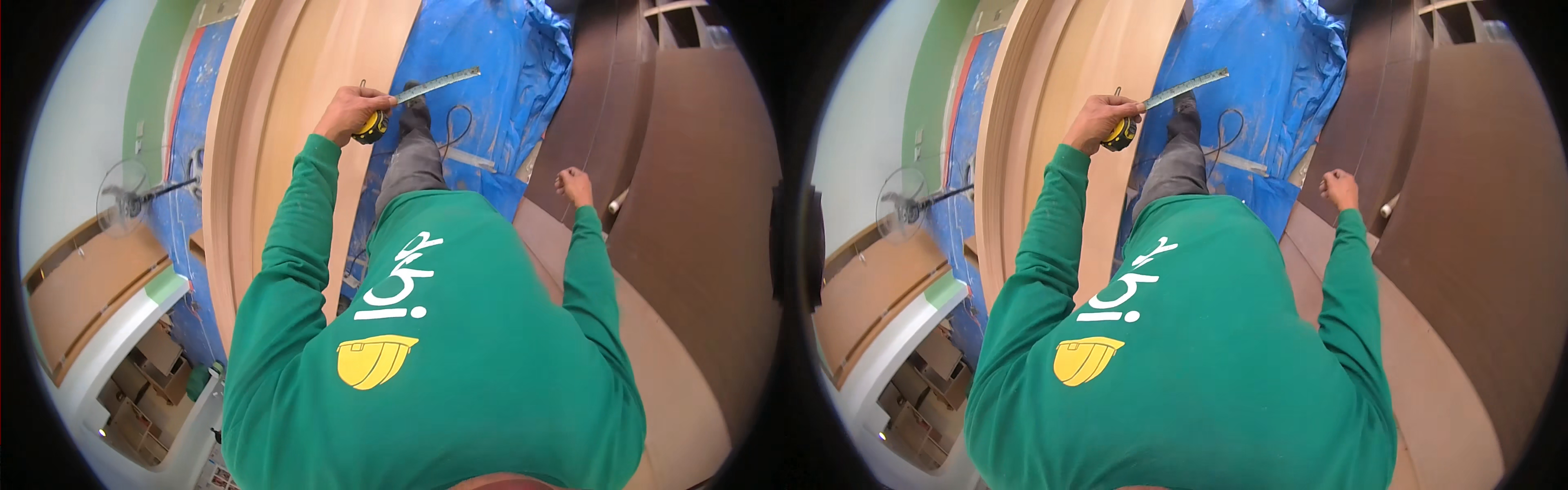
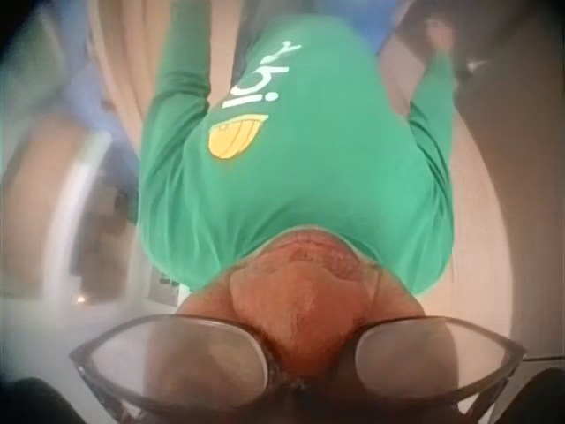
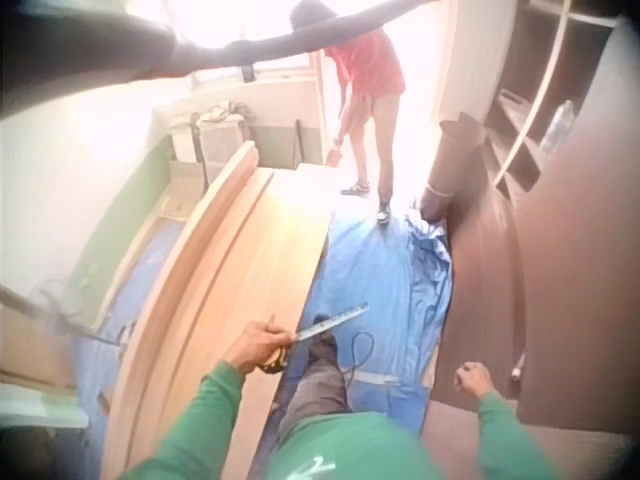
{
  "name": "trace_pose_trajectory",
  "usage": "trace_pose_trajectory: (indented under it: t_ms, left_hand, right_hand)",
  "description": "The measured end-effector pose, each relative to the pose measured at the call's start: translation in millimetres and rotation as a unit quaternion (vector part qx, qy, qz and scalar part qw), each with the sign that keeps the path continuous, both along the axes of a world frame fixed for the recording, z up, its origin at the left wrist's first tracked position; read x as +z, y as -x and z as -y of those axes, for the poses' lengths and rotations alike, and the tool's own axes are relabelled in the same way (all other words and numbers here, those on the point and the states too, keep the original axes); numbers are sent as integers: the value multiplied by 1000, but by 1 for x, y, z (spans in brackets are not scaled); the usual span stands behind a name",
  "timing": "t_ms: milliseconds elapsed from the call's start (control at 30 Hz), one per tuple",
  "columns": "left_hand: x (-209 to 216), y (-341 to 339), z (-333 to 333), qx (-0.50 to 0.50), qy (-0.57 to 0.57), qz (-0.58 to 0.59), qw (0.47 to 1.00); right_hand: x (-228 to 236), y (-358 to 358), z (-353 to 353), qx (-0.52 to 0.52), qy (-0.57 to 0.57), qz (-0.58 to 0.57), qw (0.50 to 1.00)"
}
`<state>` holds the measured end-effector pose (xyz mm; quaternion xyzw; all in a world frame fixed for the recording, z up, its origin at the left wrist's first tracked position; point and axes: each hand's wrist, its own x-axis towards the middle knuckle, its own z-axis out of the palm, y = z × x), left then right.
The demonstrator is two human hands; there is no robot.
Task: The person measures and marks curved wooden panels using a tape measure and pencil. They then use a power drill to fasten the panels together, assembling a curved wooden structure on a blue tarp-covered floor.
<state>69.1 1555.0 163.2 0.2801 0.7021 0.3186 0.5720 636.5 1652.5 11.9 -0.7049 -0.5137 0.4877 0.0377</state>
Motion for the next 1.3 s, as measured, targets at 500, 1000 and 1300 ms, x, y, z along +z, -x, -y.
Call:
trace_pose_trajectory:
  t_ms: [500,1000,1300]
  left_hand:
    - [-18,144,-285,-109,47,-67,991]
    - [-38,113,-334,39,194,-53,979]
    - [-58,144,-391,105,208,-34,972]
  right_hand:
    - [28,95,-61,87,76,169,979]
    - [-171,427,-530,-279,248,-515,772]
    - [-157,564,-615,-268,389,-631,616]
